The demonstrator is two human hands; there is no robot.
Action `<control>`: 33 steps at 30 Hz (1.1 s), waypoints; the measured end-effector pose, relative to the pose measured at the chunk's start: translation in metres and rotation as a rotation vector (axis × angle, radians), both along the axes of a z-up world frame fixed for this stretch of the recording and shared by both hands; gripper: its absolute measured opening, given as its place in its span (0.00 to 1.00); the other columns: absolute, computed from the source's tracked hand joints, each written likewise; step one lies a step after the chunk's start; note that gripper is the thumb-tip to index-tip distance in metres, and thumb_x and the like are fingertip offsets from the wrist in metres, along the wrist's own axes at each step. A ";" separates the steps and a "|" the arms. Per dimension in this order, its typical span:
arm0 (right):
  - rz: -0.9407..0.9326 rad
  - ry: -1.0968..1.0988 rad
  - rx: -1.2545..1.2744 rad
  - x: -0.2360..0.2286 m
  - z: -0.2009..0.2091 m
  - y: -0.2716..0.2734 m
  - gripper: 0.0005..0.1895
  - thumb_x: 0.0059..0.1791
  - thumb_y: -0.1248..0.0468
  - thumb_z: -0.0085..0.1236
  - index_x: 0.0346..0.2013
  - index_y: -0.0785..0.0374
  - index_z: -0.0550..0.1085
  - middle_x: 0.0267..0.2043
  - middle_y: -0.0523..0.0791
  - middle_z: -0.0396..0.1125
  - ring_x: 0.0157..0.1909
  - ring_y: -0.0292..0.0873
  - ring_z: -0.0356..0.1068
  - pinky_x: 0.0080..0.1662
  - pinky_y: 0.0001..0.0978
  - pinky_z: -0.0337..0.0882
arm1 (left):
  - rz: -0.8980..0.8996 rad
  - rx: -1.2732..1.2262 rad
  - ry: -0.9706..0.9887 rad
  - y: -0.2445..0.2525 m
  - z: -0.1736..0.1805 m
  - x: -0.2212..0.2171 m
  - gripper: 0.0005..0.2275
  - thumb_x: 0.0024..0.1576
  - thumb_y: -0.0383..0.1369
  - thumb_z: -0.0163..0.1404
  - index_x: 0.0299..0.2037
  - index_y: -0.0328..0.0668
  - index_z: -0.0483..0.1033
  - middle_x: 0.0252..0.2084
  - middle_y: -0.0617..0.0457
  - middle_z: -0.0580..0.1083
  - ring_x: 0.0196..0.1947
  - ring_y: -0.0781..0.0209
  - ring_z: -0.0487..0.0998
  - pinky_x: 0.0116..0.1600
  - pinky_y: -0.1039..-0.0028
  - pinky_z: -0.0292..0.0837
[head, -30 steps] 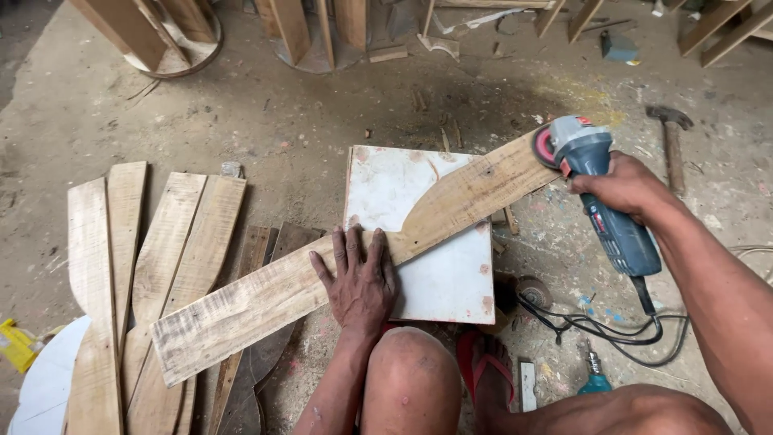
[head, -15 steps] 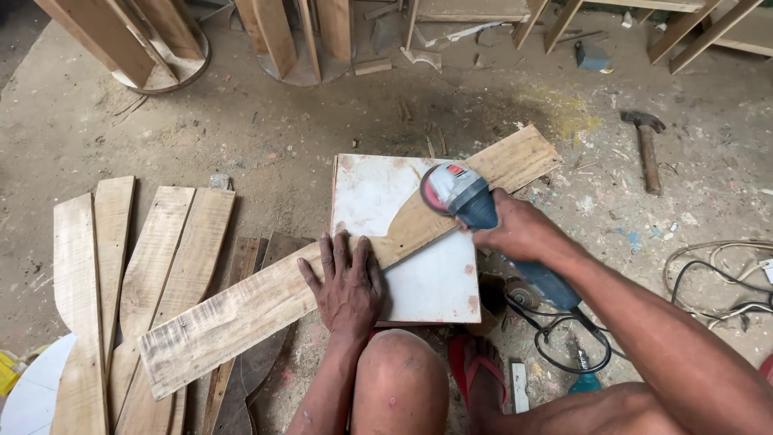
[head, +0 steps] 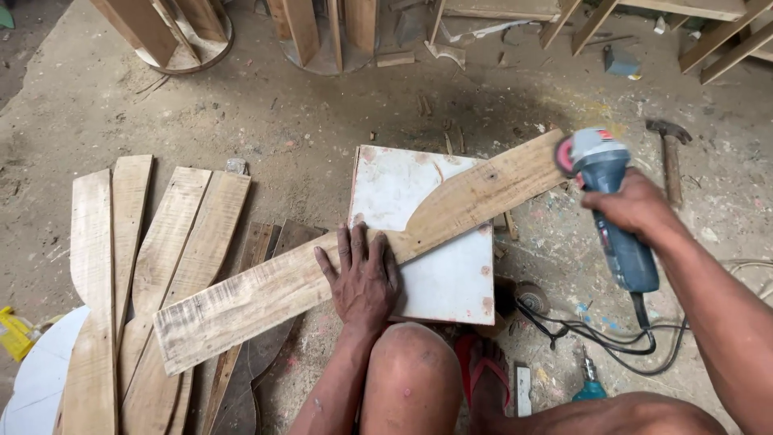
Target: The person sits on the floor and uses an angle grinder to sand a long, curved piece of wood. They hold the wood with their left hand and move the grinder along the surface with their right hand, generating sparks. The person flips the wood over to sand the other side and continues the process.
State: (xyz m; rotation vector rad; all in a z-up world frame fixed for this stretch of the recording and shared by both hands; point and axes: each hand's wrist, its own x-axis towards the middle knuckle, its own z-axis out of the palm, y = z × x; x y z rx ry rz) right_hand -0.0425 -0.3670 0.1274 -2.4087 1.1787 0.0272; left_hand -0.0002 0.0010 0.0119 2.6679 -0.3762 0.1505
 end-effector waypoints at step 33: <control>0.389 0.255 0.194 -0.001 -0.008 0.088 0.43 0.39 0.43 0.65 0.60 0.65 0.65 0.59 0.62 0.69 0.63 0.66 0.67 0.62 0.61 0.69 | 0.014 0.092 -0.023 0.003 -0.021 0.001 0.11 0.64 0.44 0.38 0.48 0.53 0.69 0.67 0.54 0.64 0.75 0.49 0.55 0.72 0.35 0.43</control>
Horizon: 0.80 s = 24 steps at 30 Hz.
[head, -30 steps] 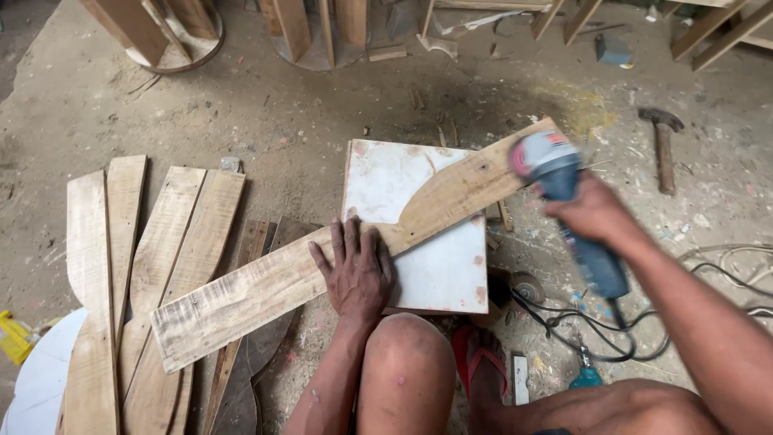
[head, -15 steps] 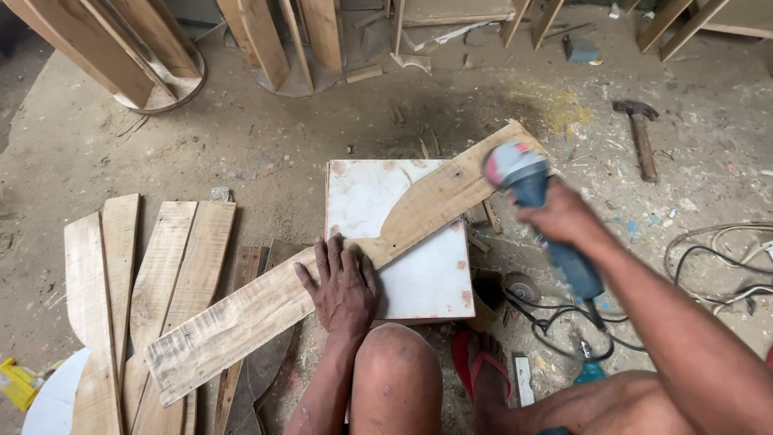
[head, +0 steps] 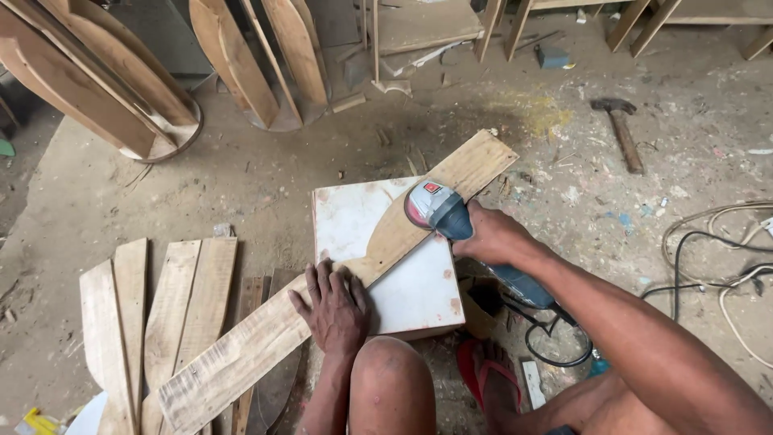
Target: The person sits on the floor and uses an angle grinder to sand a long, curved piece of wood. They hold the wood with their left hand and move the grinder along the surface with their right hand, generating sparks. The person flips the wood over to sand the other side and continues the process.
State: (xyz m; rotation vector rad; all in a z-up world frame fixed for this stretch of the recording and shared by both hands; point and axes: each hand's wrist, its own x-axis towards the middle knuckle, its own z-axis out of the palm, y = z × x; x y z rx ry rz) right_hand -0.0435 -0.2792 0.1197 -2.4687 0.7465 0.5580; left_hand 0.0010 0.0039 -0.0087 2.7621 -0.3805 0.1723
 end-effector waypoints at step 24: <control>0.009 -0.024 0.041 -0.008 0.011 0.031 0.39 0.40 0.46 0.64 0.58 0.66 0.66 0.57 0.61 0.70 0.63 0.63 0.68 0.63 0.59 0.69 | 0.009 -0.037 0.076 -0.003 0.010 -0.002 0.13 0.64 0.46 0.37 0.49 0.53 0.68 0.70 0.54 0.62 0.76 0.49 0.52 0.73 0.36 0.38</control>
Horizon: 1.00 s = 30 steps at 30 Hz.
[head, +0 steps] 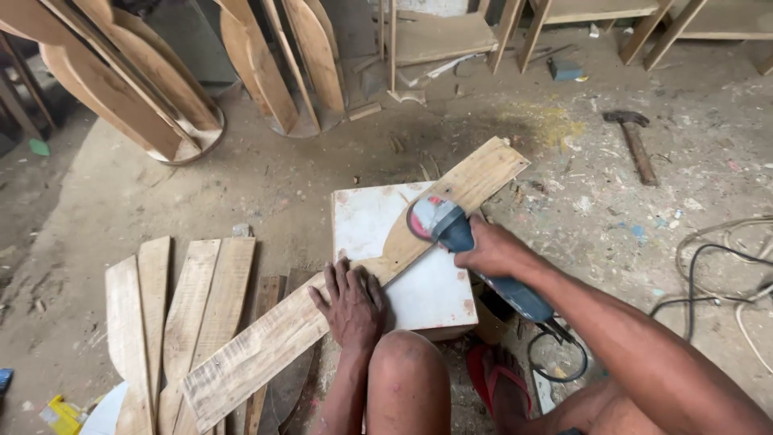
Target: The person sits on the floor and uses an angle grinder to sand a long, curved piece of wood. They hold the wood with their left hand and move the grinder along the surface with their right hand, generating sparks. The person flips the wood over to sand the other side and continues the process.
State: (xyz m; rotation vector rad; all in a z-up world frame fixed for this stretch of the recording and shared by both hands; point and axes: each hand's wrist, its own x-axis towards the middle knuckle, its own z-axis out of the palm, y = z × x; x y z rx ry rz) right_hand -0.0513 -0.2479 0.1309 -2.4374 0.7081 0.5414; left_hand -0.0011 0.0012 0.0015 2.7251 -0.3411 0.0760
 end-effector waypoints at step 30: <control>-0.491 -0.811 1.096 -0.079 0.071 -0.025 0.33 0.41 0.63 0.60 0.59 0.70 0.65 0.40 0.51 0.71 0.32 0.44 0.74 0.32 0.33 0.77 | -0.201 0.188 0.007 0.061 0.069 0.052 0.24 0.48 0.48 0.65 0.45 0.44 0.71 0.41 0.49 0.79 0.42 0.51 0.79 0.52 0.46 0.66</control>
